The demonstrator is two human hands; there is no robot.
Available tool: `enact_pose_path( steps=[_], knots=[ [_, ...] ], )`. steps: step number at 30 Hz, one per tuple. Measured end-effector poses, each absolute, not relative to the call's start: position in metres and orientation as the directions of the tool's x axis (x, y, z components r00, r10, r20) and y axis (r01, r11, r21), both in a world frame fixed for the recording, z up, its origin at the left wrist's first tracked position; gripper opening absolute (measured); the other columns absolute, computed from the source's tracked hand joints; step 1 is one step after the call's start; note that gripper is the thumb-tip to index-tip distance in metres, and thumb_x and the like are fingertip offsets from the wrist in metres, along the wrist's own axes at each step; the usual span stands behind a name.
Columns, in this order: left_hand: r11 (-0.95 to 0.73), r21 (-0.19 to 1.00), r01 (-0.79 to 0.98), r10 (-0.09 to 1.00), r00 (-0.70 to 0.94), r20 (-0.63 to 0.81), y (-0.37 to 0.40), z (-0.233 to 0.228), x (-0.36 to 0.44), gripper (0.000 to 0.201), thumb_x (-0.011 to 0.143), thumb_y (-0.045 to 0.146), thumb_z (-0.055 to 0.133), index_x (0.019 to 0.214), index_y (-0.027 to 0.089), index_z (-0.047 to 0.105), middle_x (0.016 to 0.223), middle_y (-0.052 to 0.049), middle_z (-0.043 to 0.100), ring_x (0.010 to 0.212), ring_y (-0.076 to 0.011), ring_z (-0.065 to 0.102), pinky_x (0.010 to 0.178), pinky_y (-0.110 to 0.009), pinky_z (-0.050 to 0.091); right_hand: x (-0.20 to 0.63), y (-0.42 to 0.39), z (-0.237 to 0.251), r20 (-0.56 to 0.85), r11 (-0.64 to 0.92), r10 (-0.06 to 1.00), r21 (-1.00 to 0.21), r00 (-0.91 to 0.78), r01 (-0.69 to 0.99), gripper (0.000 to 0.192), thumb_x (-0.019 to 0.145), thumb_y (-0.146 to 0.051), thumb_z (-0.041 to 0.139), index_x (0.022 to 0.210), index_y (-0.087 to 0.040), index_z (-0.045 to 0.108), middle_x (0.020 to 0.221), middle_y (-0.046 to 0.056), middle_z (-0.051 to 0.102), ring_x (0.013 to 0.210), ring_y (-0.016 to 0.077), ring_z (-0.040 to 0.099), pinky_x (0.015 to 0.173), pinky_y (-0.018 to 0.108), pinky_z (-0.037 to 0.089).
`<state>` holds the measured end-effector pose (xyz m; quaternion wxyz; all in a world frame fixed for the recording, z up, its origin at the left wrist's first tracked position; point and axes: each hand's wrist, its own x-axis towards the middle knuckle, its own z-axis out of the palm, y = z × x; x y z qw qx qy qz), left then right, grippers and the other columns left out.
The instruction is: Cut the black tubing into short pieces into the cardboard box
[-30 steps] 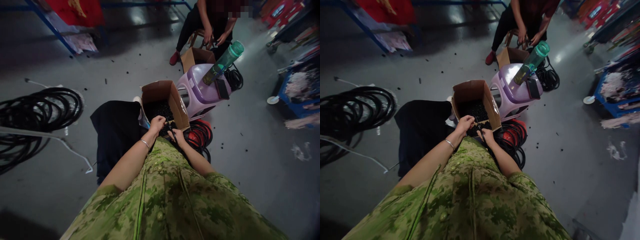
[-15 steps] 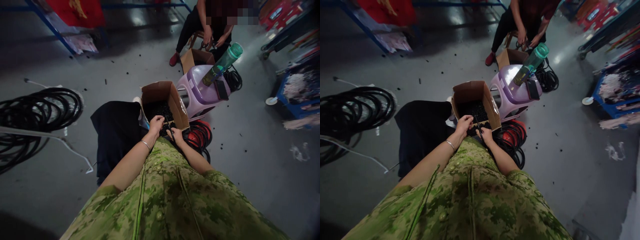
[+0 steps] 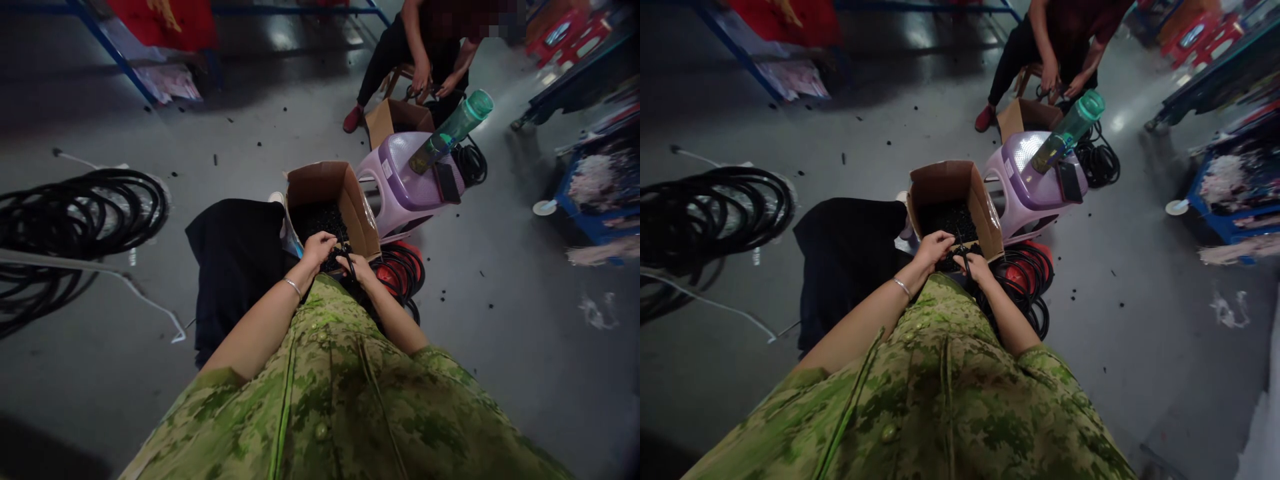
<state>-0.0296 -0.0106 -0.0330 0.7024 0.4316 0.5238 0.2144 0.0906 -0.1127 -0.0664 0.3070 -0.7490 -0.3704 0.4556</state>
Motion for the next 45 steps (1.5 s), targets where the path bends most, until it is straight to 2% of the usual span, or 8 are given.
enact_pose_path(
  steps=[4, 9, 14, 26, 34, 40, 44, 45],
  knots=[
    [0.542, 0.823, 0.172, 0.738, 0.372, -0.563, -0.010, -0.032, -0.030, 0.006, 0.079, 0.017, 0.069, 0.078, 0.014, 0.064, 0.047, 0.007, 0.046, 0.037, -0.0047, 0.035, 0.040, -0.018, 0.024, 0.085, -0.117, -0.075, -0.425, -0.521, 0.827, -0.826, 0.368, 0.217, 0.047, 0.078, -0.064, 0.060, 0.064, -0.019, 0.054, 0.056, -0.002, 0.055, 0.048, 0.0119, 0.051, 0.052, 0.023, 0.039],
    [0.550, 0.816, 0.181, 0.730, 0.371, -0.574, -0.010, -0.031, -0.030, 0.003, 0.081, 0.016, 0.066, 0.082, 0.014, 0.064, 0.049, 0.007, 0.048, 0.038, -0.0054, 0.037, 0.041, -0.018, 0.025, 0.080, -0.123, -0.088, -0.302, -0.468, 0.845, -0.815, 0.441, 0.341, 0.049, 0.077, -0.064, 0.057, 0.057, -0.021, 0.046, 0.049, -0.004, 0.046, 0.050, 0.0118, 0.047, 0.050, 0.022, 0.036],
    [0.542, 0.824, 0.164, 0.748, 0.354, -0.562, -0.010, -0.033, -0.030, 0.003, 0.083, 0.015, 0.062, 0.080, 0.015, 0.062, 0.050, 0.006, 0.048, 0.039, -0.0060, 0.036, 0.040, -0.018, 0.025, 0.082, -0.123, -0.097, -0.269, -0.469, 0.851, -0.776, 0.451, 0.422, 0.044, 0.077, -0.060, 0.056, 0.058, -0.020, 0.048, 0.049, -0.004, 0.044, 0.052, 0.0117, 0.047, 0.051, 0.021, 0.035],
    [0.509, 0.851, 0.130, 0.813, 0.253, -0.525, -0.004, -0.043, -0.025, 0.008, 0.077, 0.021, 0.065, 0.082, 0.015, 0.066, 0.054, 0.004, 0.051, 0.045, -0.0077, 0.043, 0.045, -0.018, 0.033, 0.083, -0.112, -0.102, -0.174, -0.438, 0.869, -0.709, 0.464, 0.554, 0.039, 0.077, -0.051, 0.053, 0.053, -0.021, 0.043, 0.048, -0.005, 0.037, 0.053, 0.0110, 0.041, 0.054, 0.021, 0.033],
    [0.541, 0.828, 0.146, 0.793, 0.239, -0.560, -0.003, -0.039, -0.026, 0.009, 0.080, 0.018, 0.061, 0.087, 0.015, 0.065, 0.054, 0.005, 0.051, 0.040, -0.0062, 0.040, 0.042, -0.018, 0.031, 0.083, -0.110, -0.099, -0.211, -0.440, 0.875, -0.722, 0.436, 0.533, 0.038, 0.079, -0.049, 0.054, 0.053, -0.022, 0.045, 0.046, -0.003, 0.043, 0.053, 0.0126, 0.050, 0.053, 0.020, 0.037],
    [0.588, 0.798, 0.128, 0.769, 0.217, -0.601, -0.004, -0.042, -0.025, 0.014, 0.084, 0.012, 0.057, 0.095, 0.014, 0.064, 0.056, 0.005, 0.054, 0.038, -0.0062, 0.041, 0.043, -0.018, 0.033, 0.085, -0.104, -0.094, -0.292, -0.486, 0.856, -0.737, 0.427, 0.470, 0.039, 0.078, -0.048, 0.058, 0.052, -0.021, 0.048, 0.042, -0.004, 0.045, 0.045, 0.0123, 0.052, 0.049, 0.021, 0.038],
    [0.605, 0.783, 0.146, 0.766, 0.162, -0.622, -0.005, -0.048, -0.023, 0.003, 0.083, 0.013, 0.060, 0.082, 0.016, 0.059, 0.056, 0.004, 0.054, 0.039, -0.0065, 0.042, 0.043, -0.019, 0.034, 0.085, -0.101, -0.088, -0.364, -0.522, 0.842, -0.735, 0.399, 0.432, 0.041, 0.077, -0.049, 0.062, 0.051, -0.021, 0.050, 0.040, -0.003, 0.048, 0.040, 0.0128, 0.051, 0.046, 0.022, 0.039],
    [0.604, 0.782, 0.154, 0.767, 0.155, -0.623, -0.005, -0.049, -0.023, 0.007, 0.083, 0.013, 0.060, 0.078, 0.016, 0.056, 0.056, 0.004, 0.054, 0.039, -0.0066, 0.041, 0.043, -0.019, 0.034, 0.085, -0.101, -0.087, -0.373, -0.527, 0.840, -0.735, 0.396, 0.426, 0.040, 0.077, -0.050, 0.063, 0.051, -0.021, 0.051, 0.041, -0.003, 0.049, 0.040, 0.0131, 0.052, 0.047, 0.022, 0.040]
  ],
)
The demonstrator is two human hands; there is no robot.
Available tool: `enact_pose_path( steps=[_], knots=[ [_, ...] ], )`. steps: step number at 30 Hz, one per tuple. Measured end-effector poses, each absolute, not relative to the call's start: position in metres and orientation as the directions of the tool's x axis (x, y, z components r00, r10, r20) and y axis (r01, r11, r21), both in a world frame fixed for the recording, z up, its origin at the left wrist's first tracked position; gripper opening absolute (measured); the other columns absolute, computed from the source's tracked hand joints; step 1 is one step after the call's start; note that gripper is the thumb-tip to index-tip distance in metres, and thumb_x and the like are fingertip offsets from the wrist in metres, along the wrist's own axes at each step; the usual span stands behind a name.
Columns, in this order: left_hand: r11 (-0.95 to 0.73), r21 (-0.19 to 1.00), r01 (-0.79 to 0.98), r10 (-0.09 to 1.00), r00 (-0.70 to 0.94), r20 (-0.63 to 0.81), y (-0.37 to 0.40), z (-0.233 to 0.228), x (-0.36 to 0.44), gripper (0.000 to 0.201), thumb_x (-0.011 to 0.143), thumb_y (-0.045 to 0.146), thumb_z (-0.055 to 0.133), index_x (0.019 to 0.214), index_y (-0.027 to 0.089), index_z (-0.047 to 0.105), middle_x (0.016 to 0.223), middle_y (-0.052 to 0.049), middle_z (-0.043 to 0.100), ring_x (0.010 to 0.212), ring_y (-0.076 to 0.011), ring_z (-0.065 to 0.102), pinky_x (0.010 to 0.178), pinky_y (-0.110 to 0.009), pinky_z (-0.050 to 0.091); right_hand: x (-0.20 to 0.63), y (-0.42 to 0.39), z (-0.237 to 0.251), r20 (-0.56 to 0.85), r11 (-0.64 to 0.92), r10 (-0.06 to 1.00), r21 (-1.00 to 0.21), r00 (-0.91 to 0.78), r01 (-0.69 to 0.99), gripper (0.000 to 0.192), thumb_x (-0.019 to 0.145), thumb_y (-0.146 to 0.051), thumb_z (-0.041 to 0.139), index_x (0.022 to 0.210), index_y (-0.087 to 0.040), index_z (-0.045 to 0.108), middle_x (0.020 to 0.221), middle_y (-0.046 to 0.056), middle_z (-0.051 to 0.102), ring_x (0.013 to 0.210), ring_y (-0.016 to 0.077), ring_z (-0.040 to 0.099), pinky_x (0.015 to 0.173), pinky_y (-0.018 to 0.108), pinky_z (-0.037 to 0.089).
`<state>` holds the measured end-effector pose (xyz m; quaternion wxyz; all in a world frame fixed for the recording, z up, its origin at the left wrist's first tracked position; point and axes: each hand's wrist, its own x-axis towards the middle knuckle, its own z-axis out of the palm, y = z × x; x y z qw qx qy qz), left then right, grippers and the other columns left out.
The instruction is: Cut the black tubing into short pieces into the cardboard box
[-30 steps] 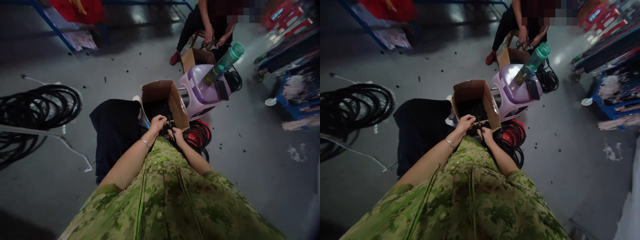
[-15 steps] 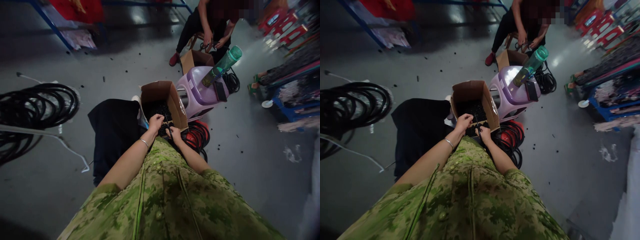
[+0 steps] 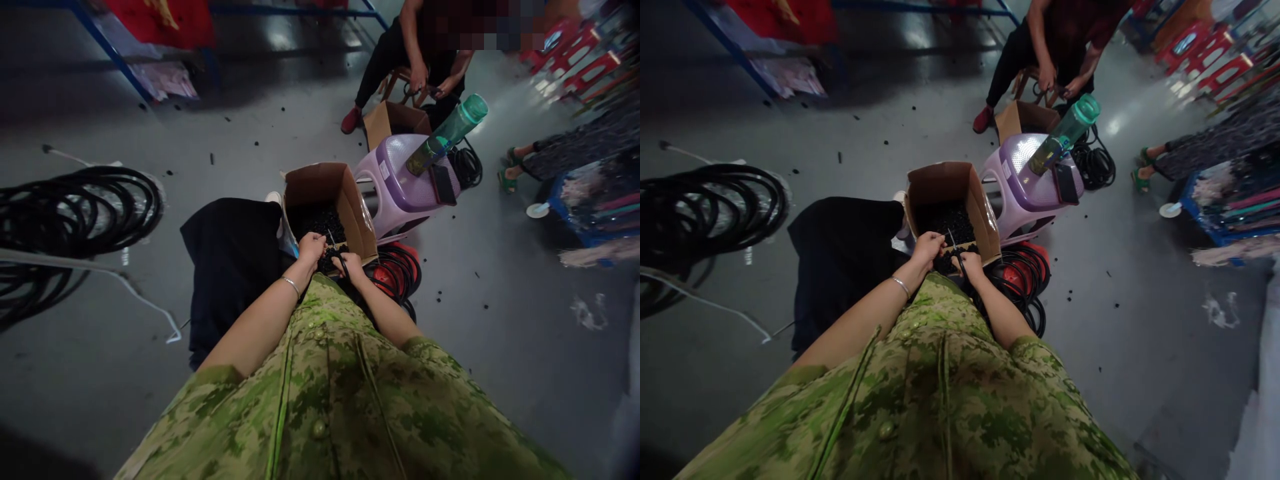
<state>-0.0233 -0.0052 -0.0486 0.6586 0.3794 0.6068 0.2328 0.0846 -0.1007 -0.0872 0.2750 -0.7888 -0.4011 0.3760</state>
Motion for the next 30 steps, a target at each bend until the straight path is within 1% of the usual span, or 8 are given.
enact_pose_path(
  steps=[3, 10, 14, 17, 20, 24, 28, 30],
  knots=[
    [0.596, 0.785, 0.166, 0.772, 0.151, -0.618, -0.005, -0.049, -0.023, 0.015, 0.085, 0.013, 0.058, 0.072, 0.018, 0.051, 0.056, 0.004, 0.055, 0.039, -0.0068, 0.042, 0.044, -0.019, 0.033, 0.085, -0.100, -0.086, -0.371, -0.525, 0.841, -0.738, 0.394, 0.424, 0.040, 0.077, -0.049, 0.065, 0.051, -0.021, 0.053, 0.040, -0.002, 0.050, 0.041, 0.0137, 0.053, 0.048, 0.023, 0.042],
    [0.593, 0.787, 0.172, 0.775, 0.142, -0.616, -0.005, -0.043, -0.024, 0.016, 0.086, 0.013, 0.055, 0.074, 0.019, 0.047, 0.056, 0.005, 0.053, 0.038, -0.0066, 0.041, 0.042, -0.019, 0.032, 0.089, -0.104, -0.099, -0.352, -0.524, 0.841, -0.723, 0.412, 0.451, 0.040, 0.080, -0.044, 0.062, 0.050, -0.020, 0.054, 0.038, -0.003, 0.049, 0.042, 0.0123, 0.053, 0.050, 0.021, 0.043],
    [0.590, 0.786, 0.183, 0.775, 0.143, -0.615, -0.005, -0.042, -0.024, 0.016, 0.085, 0.012, 0.056, 0.074, 0.019, 0.047, 0.056, 0.006, 0.053, 0.038, -0.0066, 0.041, 0.043, -0.019, 0.032, 0.091, -0.105, -0.107, -0.414, -0.569, 0.813, -0.715, 0.408, 0.407, 0.041, 0.081, -0.045, 0.061, 0.049, -0.020, 0.056, 0.039, -0.003, 0.049, 0.043, 0.0132, 0.055, 0.052, 0.022, 0.044],
    [0.584, 0.791, 0.182, 0.778, 0.152, -0.609, -0.005, -0.042, -0.024, 0.014, 0.085, 0.012, 0.055, 0.075, 0.019, 0.048, 0.058, 0.005, 0.055, 0.038, -0.0064, 0.041, 0.043, -0.019, 0.032, 0.090, -0.102, -0.109, -0.471, -0.613, 0.780, -0.710, 0.413, 0.347, 0.043, 0.079, -0.049, 0.063, 0.050, -0.019, 0.057, 0.039, -0.003, 0.050, 0.040, 0.0123, 0.053, 0.048, 0.022, 0.043],
    [0.583, 0.795, 0.167, 0.778, 0.168, -0.605, -0.005, -0.040, -0.024, 0.013, 0.084, 0.012, 0.055, 0.076, 0.019, 0.049, 0.057, 0.006, 0.054, 0.037, -0.0058, 0.040, 0.041, -0.018, 0.030, 0.090, -0.097, -0.108, -0.479, -0.625, 0.765, -0.713, 0.431, 0.317, 0.043, 0.078, -0.051, 0.065, 0.050, -0.019, 0.056, 0.040, -0.003, 0.049, 0.038, 0.0112, 0.050, 0.046, 0.022, 0.041],
    [0.584, 0.800, 0.139, 0.776, 0.193, -0.600, -0.006, -0.035, -0.024, 0.012, 0.084, 0.012, 0.055, 0.077, 0.019, 0.049, 0.056, 0.006, 0.053, 0.037, -0.0054, 0.040, 0.040, -0.017, 0.030, 0.093, -0.096, -0.102, -0.468, -0.612, 0.753, -0.758, 0.463, 0.229, 0.038, 0.077, -0.051, 0.066, 0.058, -0.018, 0.059, 0.045, -0.003, 0.052, 0.038, 0.0107, 0.049, 0.043, 0.022, 0.038],
    [0.582, 0.804, 0.121, 0.774, 0.224, -0.593, -0.006, -0.032, -0.025, 0.009, 0.085, 0.013, 0.056, 0.080, 0.019, 0.051, 0.055, 0.006, 0.053, 0.037, -0.0053, 0.040, 0.040, -0.016, 0.030, 0.098, -0.107, -0.090, -0.422, -0.515, 0.818, -0.839, 0.392, 0.173, 0.039, 0.078, -0.052, 0.063, 0.060, -0.018, 0.055, 0.048, -0.003, 0.052, 0.039, 0.0088, 0.047, 0.043, 0.021, 0.037],
    [0.578, 0.808, 0.114, 0.775, 0.232, -0.588, -0.006, -0.033, -0.025, 0.008, 0.085, 0.013, 0.055, 0.081, 0.019, 0.052, 0.056, 0.006, 0.053, 0.037, -0.0056, 0.040, 0.041, -0.017, 0.031, 0.101, -0.115, -0.083, -0.427, -0.503, 0.835, -0.848, 0.348, 0.168, 0.041, 0.077, -0.055, 0.063, 0.061, -0.018, 0.056, 0.051, -0.003, 0.054, 0.041, 0.0086, 0.049, 0.044, 0.021, 0.037]
  ],
)
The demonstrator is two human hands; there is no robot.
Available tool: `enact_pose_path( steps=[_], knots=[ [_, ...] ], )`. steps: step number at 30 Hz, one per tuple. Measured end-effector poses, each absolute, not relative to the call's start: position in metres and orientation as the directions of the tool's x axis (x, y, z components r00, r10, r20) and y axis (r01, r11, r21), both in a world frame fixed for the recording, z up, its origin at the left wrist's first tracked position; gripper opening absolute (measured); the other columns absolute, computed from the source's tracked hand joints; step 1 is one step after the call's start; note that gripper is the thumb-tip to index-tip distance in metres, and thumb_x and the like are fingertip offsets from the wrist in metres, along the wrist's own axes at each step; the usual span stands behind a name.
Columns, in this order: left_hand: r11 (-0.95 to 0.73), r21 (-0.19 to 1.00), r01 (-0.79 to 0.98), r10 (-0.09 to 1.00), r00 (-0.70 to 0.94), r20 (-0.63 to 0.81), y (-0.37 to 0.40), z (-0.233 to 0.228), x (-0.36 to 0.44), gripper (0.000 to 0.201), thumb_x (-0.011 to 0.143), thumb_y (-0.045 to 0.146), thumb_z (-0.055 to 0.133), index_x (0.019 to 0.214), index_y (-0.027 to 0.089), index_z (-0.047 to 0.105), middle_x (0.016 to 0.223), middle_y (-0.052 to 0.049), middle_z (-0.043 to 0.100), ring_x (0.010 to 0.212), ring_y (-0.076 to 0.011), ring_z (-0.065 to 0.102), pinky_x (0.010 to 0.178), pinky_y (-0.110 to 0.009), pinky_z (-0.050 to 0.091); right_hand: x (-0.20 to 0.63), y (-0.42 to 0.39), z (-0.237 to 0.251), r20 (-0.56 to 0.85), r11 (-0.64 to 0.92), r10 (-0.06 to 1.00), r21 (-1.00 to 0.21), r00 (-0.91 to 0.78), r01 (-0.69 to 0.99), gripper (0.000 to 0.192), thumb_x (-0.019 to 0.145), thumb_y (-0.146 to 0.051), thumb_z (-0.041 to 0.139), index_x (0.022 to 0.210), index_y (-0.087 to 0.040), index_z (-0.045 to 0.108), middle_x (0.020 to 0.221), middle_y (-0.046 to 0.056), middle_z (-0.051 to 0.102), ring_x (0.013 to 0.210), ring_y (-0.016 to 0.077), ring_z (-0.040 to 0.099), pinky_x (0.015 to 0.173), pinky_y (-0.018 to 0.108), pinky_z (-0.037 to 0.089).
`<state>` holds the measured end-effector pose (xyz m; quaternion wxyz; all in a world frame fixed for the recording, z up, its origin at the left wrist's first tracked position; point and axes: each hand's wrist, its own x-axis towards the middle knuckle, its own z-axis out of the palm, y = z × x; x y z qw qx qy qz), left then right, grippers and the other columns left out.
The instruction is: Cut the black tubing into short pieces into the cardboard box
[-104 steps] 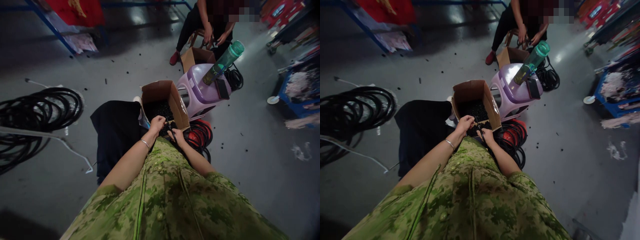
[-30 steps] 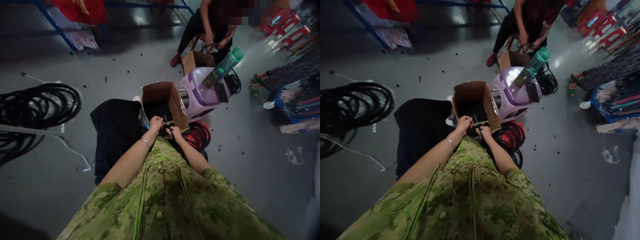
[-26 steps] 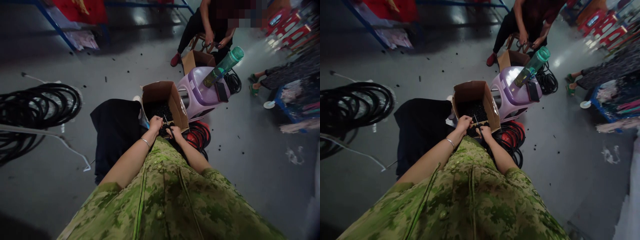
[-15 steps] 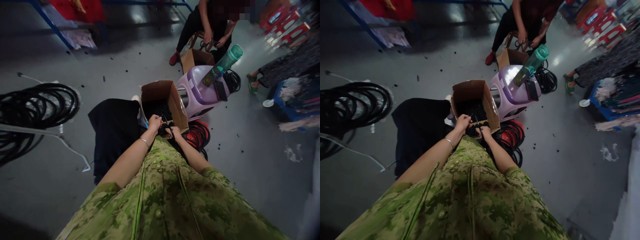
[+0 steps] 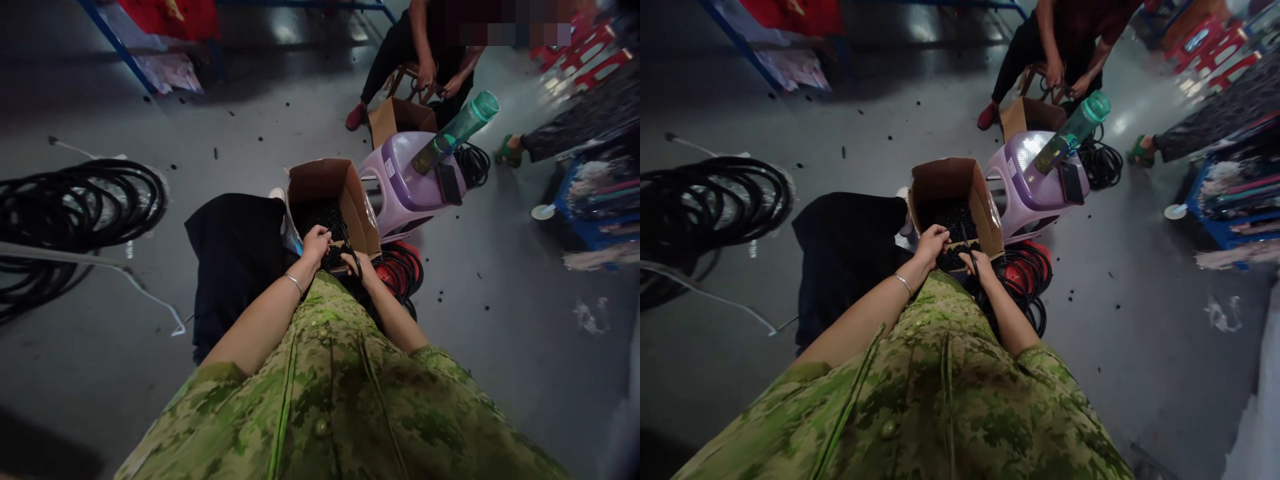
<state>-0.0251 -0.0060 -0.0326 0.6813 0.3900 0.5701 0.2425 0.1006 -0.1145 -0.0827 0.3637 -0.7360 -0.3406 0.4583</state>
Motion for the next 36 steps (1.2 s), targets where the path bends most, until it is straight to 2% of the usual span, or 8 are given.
enact_pose_path(
  steps=[4, 10, 18, 28, 36],
  knots=[
    [0.564, 0.816, 0.123, 0.778, 0.250, -0.576, -0.007, -0.033, -0.025, 0.007, 0.084, 0.014, 0.057, 0.080, 0.018, 0.053, 0.056, 0.006, 0.053, 0.038, -0.0059, 0.041, 0.042, -0.018, 0.031, 0.101, -0.127, -0.070, -0.489, -0.540, 0.826, -0.829, 0.281, 0.147, 0.044, 0.074, -0.060, 0.067, 0.067, -0.017, 0.058, 0.058, -0.001, 0.059, 0.046, 0.0097, 0.054, 0.047, 0.021, 0.039],
    [0.474, 0.863, 0.175, 0.804, 0.315, -0.505, -0.009, -0.036, -0.026, 0.003, 0.083, 0.015, 0.058, 0.083, 0.017, 0.058, 0.056, 0.006, 0.053, 0.040, -0.0065, 0.041, 0.043, -0.019, 0.031, 0.098, -0.126, -0.064, -0.520, -0.566, 0.815, -0.809, 0.257, 0.156, 0.049, 0.074, -0.064, 0.068, 0.066, -0.016, 0.058, 0.057, -0.001, 0.058, 0.047, 0.0091, 0.052, 0.046, 0.020, 0.038],
    [0.175, 0.934, 0.312, 0.882, 0.372, -0.289, -0.008, -0.059, -0.026, 0.008, 0.082, 0.019, 0.060, 0.088, 0.018, 0.065, 0.070, 0.001, 0.063, 0.063, -0.0124, 0.056, 0.062, -0.023, 0.045, 0.102, -0.122, -0.061, -0.524, -0.574, 0.807, -0.803, 0.271, 0.157, 0.048, 0.073, -0.063, 0.070, 0.067, -0.016, 0.061, 0.058, -0.002, 0.058, 0.047, 0.0094, 0.052, 0.048, 0.022, 0.040],
    [-0.059, 0.894, 0.444, 0.886, 0.436, -0.158, -0.007, -0.050, -0.030, 0.011, 0.083, 0.016, 0.061, 0.089, 0.018, 0.070, 0.088, -0.004, 0.071, 0.084, -0.0183, 0.063, 0.083, -0.029, 0.049, 0.102, -0.123, -0.058, -0.529, -0.582, 0.802, -0.796, 0.275, 0.167, 0.047, 0.075, -0.061, 0.069, 0.065, -0.016, 0.061, 0.057, -0.002, 0.058, 0.047, 0.0088, 0.052, 0.047, 0.021, 0.039],
    [-0.093, 0.876, 0.472, 0.881, 0.449, -0.149, -0.009, -0.049, -0.031, 0.016, 0.084, 0.016, 0.060, 0.094, 0.020, 0.072, 0.096, -0.006, 0.073, 0.092, -0.0210, 0.065, 0.088, -0.031, 0.049, 0.097, -0.122, -0.061, -0.540, -0.590, 0.791, -0.797, 0.289, 0.126, 0.046, 0.076, -0.060, 0.070, 0.066, -0.016, 0.059, 0.055, -0.003, 0.056, 0.044, 0.0075, 0.050, 0.045, 0.019, 0.036]
  ],
)
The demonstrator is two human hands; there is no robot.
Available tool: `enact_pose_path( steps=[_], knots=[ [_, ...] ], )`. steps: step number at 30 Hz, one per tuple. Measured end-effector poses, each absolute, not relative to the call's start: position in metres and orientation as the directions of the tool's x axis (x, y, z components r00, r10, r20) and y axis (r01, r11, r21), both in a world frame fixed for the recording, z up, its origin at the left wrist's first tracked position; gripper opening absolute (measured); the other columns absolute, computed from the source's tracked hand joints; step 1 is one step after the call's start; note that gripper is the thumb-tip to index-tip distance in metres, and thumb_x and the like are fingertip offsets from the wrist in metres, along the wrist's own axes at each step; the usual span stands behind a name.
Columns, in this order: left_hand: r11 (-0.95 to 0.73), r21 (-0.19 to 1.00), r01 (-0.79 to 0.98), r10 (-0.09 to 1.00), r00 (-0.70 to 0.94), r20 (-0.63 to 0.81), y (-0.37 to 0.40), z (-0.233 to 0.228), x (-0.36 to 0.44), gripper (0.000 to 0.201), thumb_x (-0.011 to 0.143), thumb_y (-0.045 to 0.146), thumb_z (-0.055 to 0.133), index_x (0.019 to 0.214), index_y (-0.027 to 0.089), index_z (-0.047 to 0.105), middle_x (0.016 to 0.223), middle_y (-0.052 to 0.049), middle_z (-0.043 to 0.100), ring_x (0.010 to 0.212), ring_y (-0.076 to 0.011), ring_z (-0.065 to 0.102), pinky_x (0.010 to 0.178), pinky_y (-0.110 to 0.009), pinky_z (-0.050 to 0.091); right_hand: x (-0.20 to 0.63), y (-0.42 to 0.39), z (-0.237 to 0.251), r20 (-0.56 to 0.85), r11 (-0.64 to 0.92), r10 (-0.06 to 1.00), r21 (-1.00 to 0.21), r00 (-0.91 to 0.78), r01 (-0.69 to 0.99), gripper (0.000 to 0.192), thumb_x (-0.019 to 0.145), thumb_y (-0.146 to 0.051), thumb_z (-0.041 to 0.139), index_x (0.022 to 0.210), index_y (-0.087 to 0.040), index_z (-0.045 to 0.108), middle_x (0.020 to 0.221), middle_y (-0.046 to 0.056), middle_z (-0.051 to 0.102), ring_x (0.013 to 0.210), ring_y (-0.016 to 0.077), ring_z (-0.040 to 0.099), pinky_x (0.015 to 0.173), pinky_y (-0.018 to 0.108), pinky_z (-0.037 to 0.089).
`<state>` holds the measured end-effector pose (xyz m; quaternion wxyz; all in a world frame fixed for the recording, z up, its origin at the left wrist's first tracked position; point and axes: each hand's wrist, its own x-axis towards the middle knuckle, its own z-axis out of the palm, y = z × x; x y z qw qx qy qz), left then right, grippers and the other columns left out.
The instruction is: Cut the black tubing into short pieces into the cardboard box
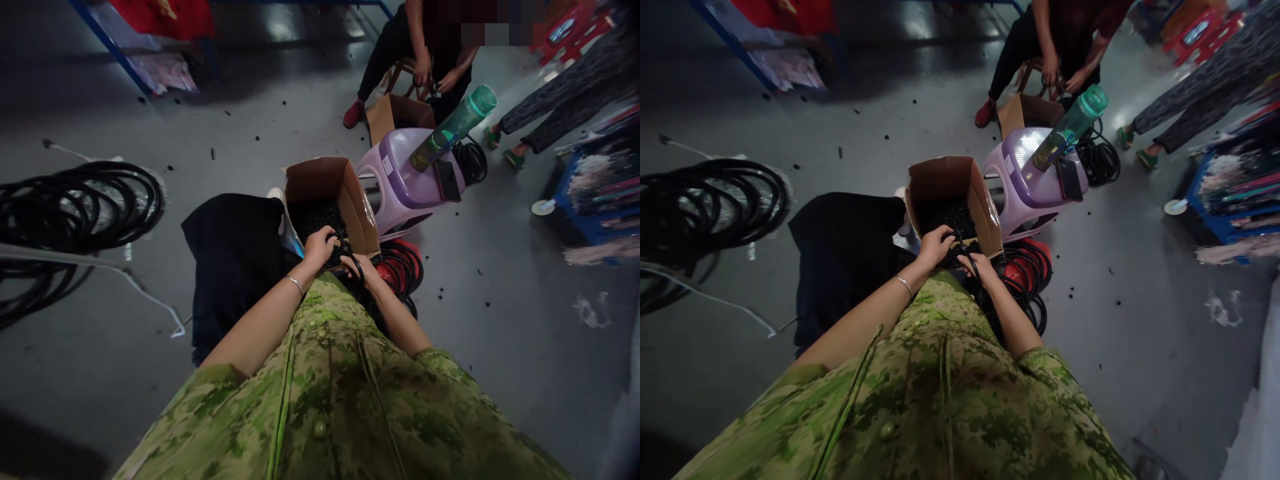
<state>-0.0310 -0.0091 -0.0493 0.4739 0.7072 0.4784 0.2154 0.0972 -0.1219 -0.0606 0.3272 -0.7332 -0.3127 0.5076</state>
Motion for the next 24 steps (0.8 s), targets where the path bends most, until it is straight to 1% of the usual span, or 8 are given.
enact_pose_path(
  steps=[4, 13, 19, 24],
  knots=[
    [-0.078, 0.873, 0.482, 0.884, 0.438, -0.162, -0.009, -0.048, -0.031, 0.016, 0.084, 0.016, 0.060, 0.095, 0.020, 0.072, 0.098, -0.006, 0.074, 0.094, -0.0212, 0.066, 0.089, -0.031, 0.049, 0.095, -0.120, -0.060, -0.560, -0.601, 0.775, -0.796, 0.291, 0.068, 0.042, 0.078, -0.054, 0.070, 0.066, -0.016, 0.060, 0.055, -0.003, 0.057, 0.045, 0.0072, 0.050, 0.044, 0.019, 0.035],
    [-0.109, 0.862, 0.495, 0.881, 0.449, -0.146, -0.010, -0.044, -0.031, 0.017, 0.086, 0.018, 0.058, 0.098, 0.019, 0.071, 0.101, -0.006, 0.074, 0.096, -0.0212, 0.065, 0.090, -0.032, 0.050, 0.096, -0.121, -0.049, -0.586, -0.623, 0.754, -0.781, 0.297, 0.043, 0.034, 0.080, -0.047, 0.071, 0.070, -0.016, 0.064, 0.056, -0.003, 0.058, 0.044, 0.0072, 0.051, 0.045, 0.019, 0.037],
    [-0.130, 0.852, 0.507, 0.880, 0.454, -0.136, -0.010, -0.044, -0.032, 0.017, 0.088, 0.019, 0.057, 0.099, 0.019, 0.070, 0.101, -0.006, 0.073, 0.095, -0.0207, 0.065, 0.090, -0.031, 0.050, 0.097, -0.122, -0.048, -0.596, -0.627, 0.743, -0.779, 0.304, 0.004, 0.037, 0.081, -0.050, 0.071, 0.071, -0.015, 0.065, 0.056, -0.002, 0.058, 0.044, 0.0070, 0.051, 0.044, 0.018, 0.037],
    [-0.126, 0.858, 0.498, 0.883, 0.450, -0.131, -0.011, -0.043, -0.033, 0.016, 0.087, 0.019, 0.058, 0.098, 0.020, 0.070, 0.101, -0.006, 0.073, 0.096, -0.0217, 0.065, 0.091, -0.032, 0.049, 0.099, -0.121, -0.049, -0.595, -0.633, 0.747, -0.773, 0.295, 0.046, 0.038, 0.079, -0.052, 0.071, 0.071, -0.015, 0.064, 0.056, -0.002, 0.058, 0.045, 0.0076, 0.052, 0.044, 0.019, 0.038]
  ],
)
